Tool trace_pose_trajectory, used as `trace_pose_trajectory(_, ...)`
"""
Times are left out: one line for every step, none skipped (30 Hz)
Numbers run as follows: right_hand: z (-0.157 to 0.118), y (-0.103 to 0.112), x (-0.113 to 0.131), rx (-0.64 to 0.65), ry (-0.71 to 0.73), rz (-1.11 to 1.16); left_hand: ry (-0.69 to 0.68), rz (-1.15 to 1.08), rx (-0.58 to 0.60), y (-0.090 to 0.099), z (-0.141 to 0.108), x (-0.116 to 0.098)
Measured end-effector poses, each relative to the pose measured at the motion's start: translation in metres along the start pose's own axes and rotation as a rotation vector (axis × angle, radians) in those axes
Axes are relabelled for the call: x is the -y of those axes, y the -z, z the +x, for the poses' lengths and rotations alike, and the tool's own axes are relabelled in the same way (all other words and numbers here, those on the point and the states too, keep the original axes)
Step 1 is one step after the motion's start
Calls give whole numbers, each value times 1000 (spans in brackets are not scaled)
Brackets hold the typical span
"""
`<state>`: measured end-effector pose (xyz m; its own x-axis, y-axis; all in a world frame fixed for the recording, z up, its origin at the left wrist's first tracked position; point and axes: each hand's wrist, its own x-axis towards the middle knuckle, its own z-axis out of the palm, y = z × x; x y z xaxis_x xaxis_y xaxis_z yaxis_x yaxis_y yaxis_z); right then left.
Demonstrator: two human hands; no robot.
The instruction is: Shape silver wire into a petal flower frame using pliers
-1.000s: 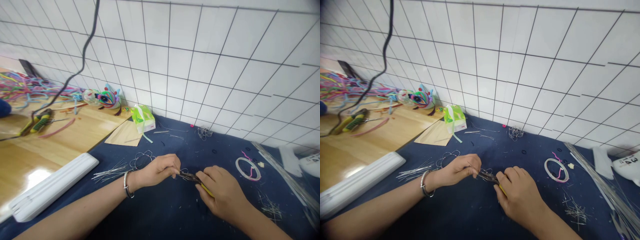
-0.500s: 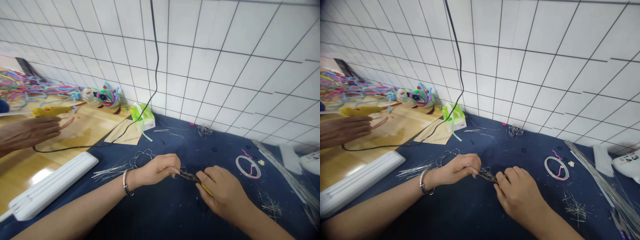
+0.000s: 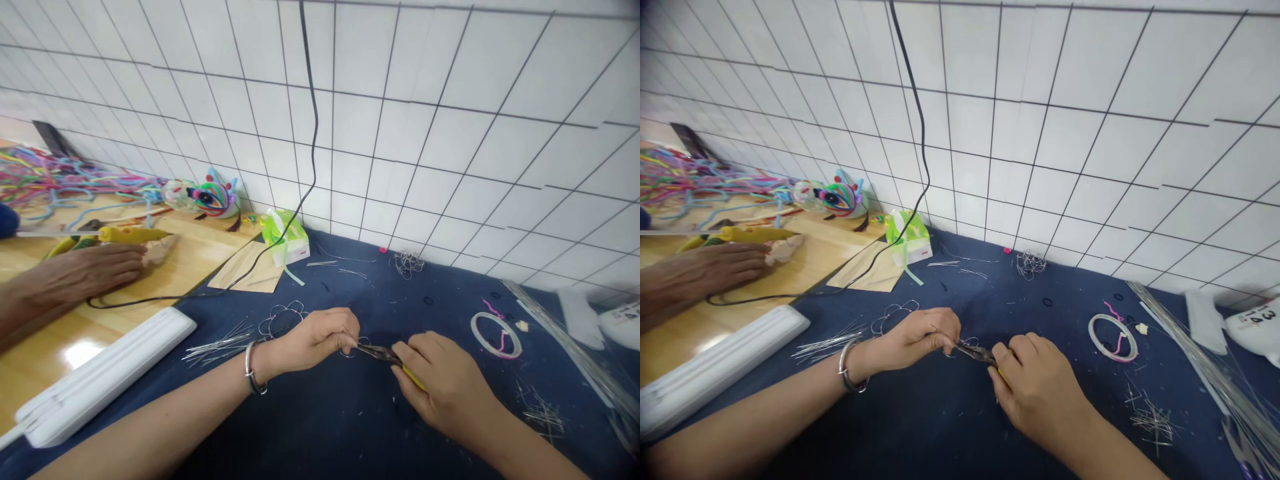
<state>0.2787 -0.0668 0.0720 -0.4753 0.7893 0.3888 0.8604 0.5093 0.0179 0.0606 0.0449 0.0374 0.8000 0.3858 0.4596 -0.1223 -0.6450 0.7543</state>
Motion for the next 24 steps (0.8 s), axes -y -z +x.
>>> trace_pose_trajectory(0,0,0,1,2,-1,2,0,-1,0,0,0)
trace_pose_trajectory(0,0,0,0,4,-4,5,0,-1,0,0,-1)
trace_pose_trajectory(0,-1,-1,-2,6,-8,9,-3,-1,0,1,-1)
trace_pose_trajectory(0,-1,-1,-2,9,-11,15,-6,-3,0,1,-2)
trace_pose_trajectory(0,-2,-1,-2,10,-16,23,-10,-5,0,1,-2)
trace_pose_trajectory(0,-3,-2,-2,9,-20,33,-14,-9,-1,1,-3)
trace_pose_trajectory(0,-3,-2,-3,8,-26,46,-18,-12,-1,1,-4)
trace_pose_trajectory(-1,-4,-2,-5,8,-32,60,-22,-15,-1,1,-4)
trace_pose_trajectory(-1,-5,-1,-9,9,-38,71,-27,-20,-1,1,-5)
trace_pose_trajectory(-1,-5,-1,-12,10,-44,81,-32,-26,-2,1,-6)
trace_pose_trajectory(-2,-6,-1,-16,11,-50,88,-38,-30,-2,1,-6)
trace_pose_trajectory(-2,-6,-1,-18,13,-55,93,-44,-36,-3,1,-6)
trace_pose_trajectory(-3,-6,-1,-20,13,-60,96,-51,-42,-3,1,-7)
trace_pose_trajectory(-3,-6,0,-23,13,-64,98,-58,-49,-4,1,-7)
trace_pose_trajectory(-3,-6,0,-26,12,-68,101,-65,-55,-4,1,-7)
trace_pose_trajectory(-3,-6,0,-29,12,-70,104,-72,-63,-5,1,-7)
trace_pose_trajectory(-3,-5,0,-33,12,-72,105,-77,-71,-5,1,-8)
trace_pose_trajectory(-3,-5,0,-37,13,-73,106,-79,-79,-5,1,-8)
trace_pose_trajectory(-3,-5,0,-42,14,-74,105,-80,-86,-6,1,-8)
trace_pose_trajectory(-2,-4,0,-46,15,-72,100,-81,-93,-6,1,-8)
trace_pose_trajectory(-2,-4,0,-49,16,-70,94,-81,-101,-6,1,-8)
trace_pose_trajectory(-2,-4,0,-51,16,-69,88,-82,-108,-6,2,-8)
trace_pose_trajectory(-2,-4,0,-54,16,-68,83,-82,-112,-6,2,-8)
trace_pose_trajectory(-1,-4,0,-55,18,-68,81,-80,-116,-7,2,-8)
